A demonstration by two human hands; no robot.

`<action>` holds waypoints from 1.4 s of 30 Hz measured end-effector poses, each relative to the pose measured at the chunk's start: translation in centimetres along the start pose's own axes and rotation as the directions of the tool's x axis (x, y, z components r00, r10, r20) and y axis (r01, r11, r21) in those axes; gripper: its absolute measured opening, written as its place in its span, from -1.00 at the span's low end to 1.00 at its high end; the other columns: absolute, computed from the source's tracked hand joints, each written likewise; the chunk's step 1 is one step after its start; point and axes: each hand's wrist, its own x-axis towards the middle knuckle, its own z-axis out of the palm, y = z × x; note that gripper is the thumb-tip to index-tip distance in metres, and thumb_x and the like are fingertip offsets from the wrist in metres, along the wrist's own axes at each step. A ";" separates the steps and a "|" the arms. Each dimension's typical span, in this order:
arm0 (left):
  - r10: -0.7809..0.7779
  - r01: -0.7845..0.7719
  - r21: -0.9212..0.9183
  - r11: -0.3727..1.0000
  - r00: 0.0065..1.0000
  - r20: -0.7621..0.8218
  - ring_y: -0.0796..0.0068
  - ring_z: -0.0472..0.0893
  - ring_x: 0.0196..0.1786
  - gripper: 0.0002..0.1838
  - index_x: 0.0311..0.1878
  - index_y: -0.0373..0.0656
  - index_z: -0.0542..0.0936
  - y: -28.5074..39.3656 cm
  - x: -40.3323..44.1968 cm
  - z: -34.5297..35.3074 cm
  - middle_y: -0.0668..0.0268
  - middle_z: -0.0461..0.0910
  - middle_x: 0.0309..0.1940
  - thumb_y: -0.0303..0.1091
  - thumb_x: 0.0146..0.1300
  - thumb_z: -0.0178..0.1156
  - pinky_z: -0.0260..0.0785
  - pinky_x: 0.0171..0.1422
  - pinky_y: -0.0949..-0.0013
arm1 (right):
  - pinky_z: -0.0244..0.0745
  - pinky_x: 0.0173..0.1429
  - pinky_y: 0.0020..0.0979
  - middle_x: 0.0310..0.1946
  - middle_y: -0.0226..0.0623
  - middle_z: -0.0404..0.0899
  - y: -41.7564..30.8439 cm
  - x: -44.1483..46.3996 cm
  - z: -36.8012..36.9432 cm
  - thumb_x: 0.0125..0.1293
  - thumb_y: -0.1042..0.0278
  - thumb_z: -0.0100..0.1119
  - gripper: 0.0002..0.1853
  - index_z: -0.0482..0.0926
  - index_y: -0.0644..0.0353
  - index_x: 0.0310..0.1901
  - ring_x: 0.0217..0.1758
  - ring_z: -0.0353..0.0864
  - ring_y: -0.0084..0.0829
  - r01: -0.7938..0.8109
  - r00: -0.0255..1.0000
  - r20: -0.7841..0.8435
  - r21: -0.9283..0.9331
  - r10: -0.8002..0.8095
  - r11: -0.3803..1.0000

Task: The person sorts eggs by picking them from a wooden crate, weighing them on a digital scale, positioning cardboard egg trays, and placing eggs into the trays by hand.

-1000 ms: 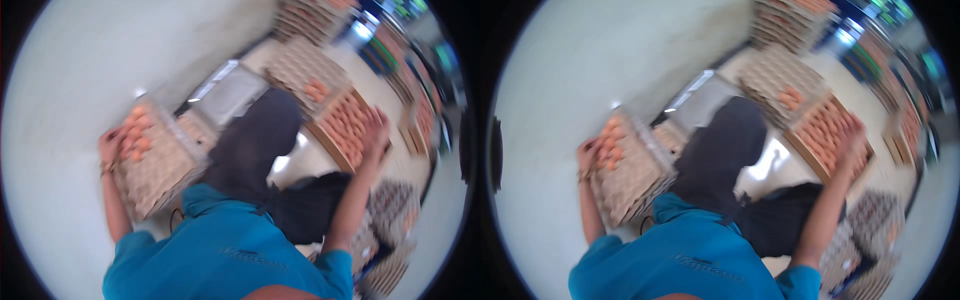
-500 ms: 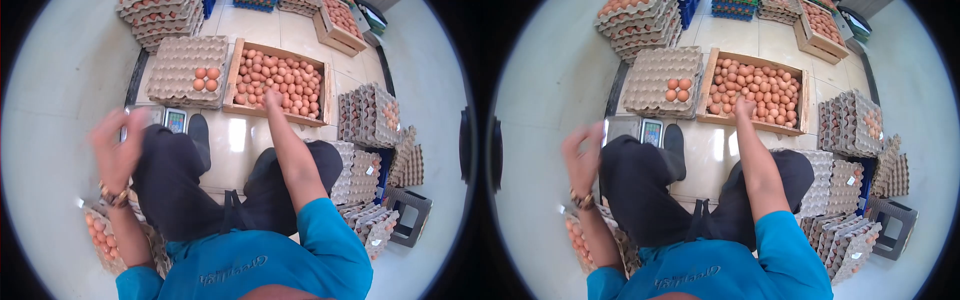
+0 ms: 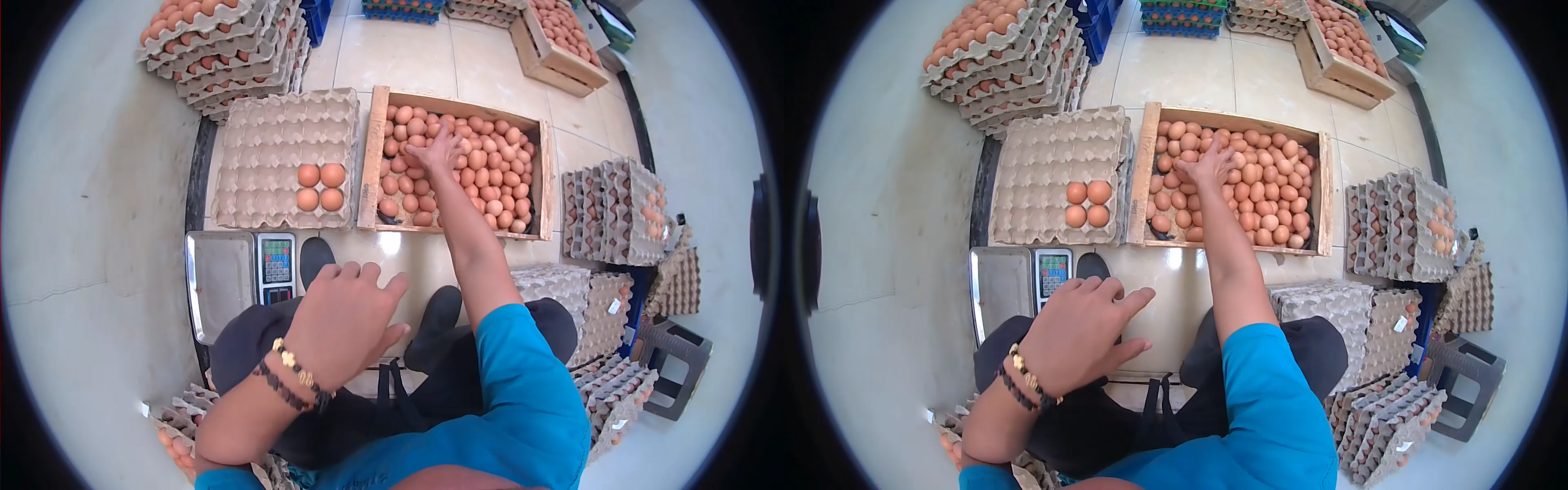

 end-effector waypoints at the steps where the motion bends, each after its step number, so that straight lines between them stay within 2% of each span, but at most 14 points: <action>1: 0.003 -0.004 -0.014 1.000 0.999 -0.034 0.23 0.58 -0.13 -0.43 0.22 -0.07 0.50 0.0 0.1 -0.2 0.24 0.55 -0.25 -0.06 0.17 0.35 0.41 0.04 0.20 | 0.37 0.36 -0.07 0.28 -0.01 0.17 -0.4 0.3 0.7 -0.15 0.11 0.51 -0.02 0.20 -0.10 0.36 0.38 0.16 0.08 -0.042 0.999 -0.006 -0.010 0.042 0.999; 4: -0.001 0.001 -0.027 1.000 1.000 -0.002 0.25 0.55 -0.12 -0.40 0.24 -0.10 0.46 0.1 0.2 -0.5 0.23 0.52 -0.20 -0.08 0.18 0.35 0.38 0.07 0.21 | 0.37 0.38 -0.06 0.34 -0.03 0.09 -1.7 0.5 1.8 -0.19 0.07 0.52 0.08 0.14 -0.19 0.44 0.43 0.07 0.11 -0.134 0.991 -0.021 -0.026 0.133 0.991; 7: 0.013 -0.012 -0.037 0.999 1.000 0.006 0.28 0.57 -0.09 -0.44 0.17 -0.18 0.48 0.4 0.2 -0.6 0.24 0.56 -0.21 -0.07 0.21 0.33 0.36 0.08 0.25 | 0.36 0.37 -0.06 0.38 -0.06 0.06 -2.1 0.9 1.8 -0.16 0.05 0.51 0.04 0.16 -0.19 0.43 0.43 0.07 0.08 -0.140 0.990 0.029 -0.028 0.141 0.990; 10: 0.006 -0.003 -0.069 0.998 0.999 0.038 0.27 0.56 -0.07 -0.42 0.21 -0.16 0.46 0.3 0.4 -0.7 0.23 0.54 -0.19 -0.07 0.21 0.33 0.37 0.09 0.25 | 0.35 0.36 0.02 0.38 -0.08 0.07 -2.6 0.3 2.2 -0.11 0.01 0.50 -0.02 0.20 -0.19 0.40 0.38 0.11 0.08 -0.011 0.997 -0.074 -0.090 0.004 0.996; 12: -0.010 0.016 -0.078 0.997 0.996 0.085 0.25 0.54 -0.05 -0.37 0.28 -0.11 0.44 0.4 0.4 -1.4 0.21 0.51 -0.13 -0.05 0.20 0.33 0.38 0.11 0.24 | 0.35 0.32 0.06 0.36 -0.07 0.08 -2.4 0.0 2.6 -0.10 -0.02 0.49 -0.04 0.21 -0.18 0.39 0.35 0.13 0.06 0.021 0.993 -0.113 -0.134 -0.036 0.991; 16: -0.006 0.011 -0.083 0.996 0.998 0.065 0.25 0.54 -0.06 -0.40 0.26 -0.14 0.44 0.4 0.4 -1.4 0.22 0.52 -0.15 -0.06 0.23 0.31 0.37 0.11 0.23 | 0.30 0.31 0.10 0.37 0.00 0.07 -2.1 -0.4 1.9 -0.08 -0.05 0.48 -0.03 0.19 -0.18 0.41 0.34 0.14 0.05 0.083 0.990 -0.102 -0.136 -0.097 0.987; 18: 0.014 -0.011 -0.091 0.996 0.999 0.032 0.26 0.56 -0.09 -0.44 0.22 -0.20 0.45 0.4 0.4 -1.2 0.22 0.55 -0.23 -0.08 0.26 0.29 0.36 0.07 0.23 | 0.29 0.31 0.09 0.37 0.02 0.08 -1.7 -0.3 2.4 -0.08 -0.03 0.47 -0.04 0.20 -0.18 0.40 0.34 0.15 0.05 0.110 0.985 -0.119 -0.123 -0.125 0.986; 21: 0.018 -0.016 -0.084 0.996 0.999 0.030 0.26 0.55 -0.08 -0.43 0.23 -0.20 0.45 0.5 0.5 -1.2 0.22 0.55 -0.23 -0.06 0.27 0.27 0.36 0.08 0.23 | 0.32 0.28 0.05 0.34 0.02 0.10 -1.5 -0.3 2.6 -0.08 -0.01 0.46 -0.08 0.24 -0.15 0.36 0.32 0.18 0.05 0.139 0.978 -0.140 -0.112 -0.154 0.984; 24: -0.008 0.015 -0.065 0.998 0.995 0.098 0.24 0.54 -0.03 -0.38 0.29 -0.12 0.43 0.6 0.6 -1.4 0.21 0.52 -0.09 -0.03 0.25 0.30 0.37 0.12 0.23 | 0.36 0.26 0.02 0.31 0.02 0.12 -1.2 -0.6 2.7 -0.09 0.02 0.45 -0.13 0.27 -0.13 0.32 0.30 0.22 0.04 0.169 0.971 -0.154 -0.097 -0.183 0.981; 27: -0.001 0.008 -0.068 0.998 0.995 0.103 0.24 0.54 -0.03 -0.39 0.29 -0.12 0.43 0.8 0.7 -1.6 0.21 0.52 -0.09 -0.03 0.25 0.29 0.37 0.12 0.23 | 0.40 0.23 -0.01 0.28 0.02 0.14 -0.9 -0.7 2.8 -0.09 0.04 0.44 -0.17 0.31 -0.10 0.28 0.28 0.25 0.04 0.195 0.964 -0.170 -0.077 -0.206 0.978; 37: -0.004 0.010 -0.068 0.998 0.997 0.083 0.23 0.54 -0.04 -0.40 0.29 -0.13 0.43 0.5 0.5 -1.3 0.21 0.51 -0.10 -0.03 0.27 0.27 0.38 0.12 0.24 | 0.51 0.15 -0.11 0.19 0.02 0.21 0.0 0.3 4.1 -0.11 0.12 0.41 -0.29 0.42 -0.02 0.16 0.20 0.37 0.03 0.267 0.941 -0.241 0.102 -0.237 0.958; 40: 0.004 0.000 -0.065 0.998 0.998 0.070 0.23 0.54 -0.05 -0.40 0.28 -0.13 0.44 0.5 0.4 -1.1 0.21 0.51 -0.11 -0.03 0.27 0.28 0.39 0.11 0.23 | 0.50 0.16 -0.05 0.20 0.00 0.17 1.1 2.2 4.2 -0.09 0.11 0.41 -0.39 0.43 -0.05 0.06 0.17 0.42 0.00 0.182 0.983 -0.067 0.200 -0.172 0.963; 42: 0.004 0.000 -0.056 0.998 0.998 0.058 0.23 0.54 -0.05 -0.41 0.28 -0.12 0.44 0.4 0.4 -0.9 0.22 0.51 -0.11 -0.04 0.26 0.28 0.39 0.11 0.23 | 0.52 0.11 -0.08 0.05 -0.06 0.26 1.8 3.1 4.1 -0.08 0.14 0.40 -0.40 0.42 0.00 0.05 0.10 0.45 -0.07 0.252 0.968 -0.094 0.275 -0.234 0.928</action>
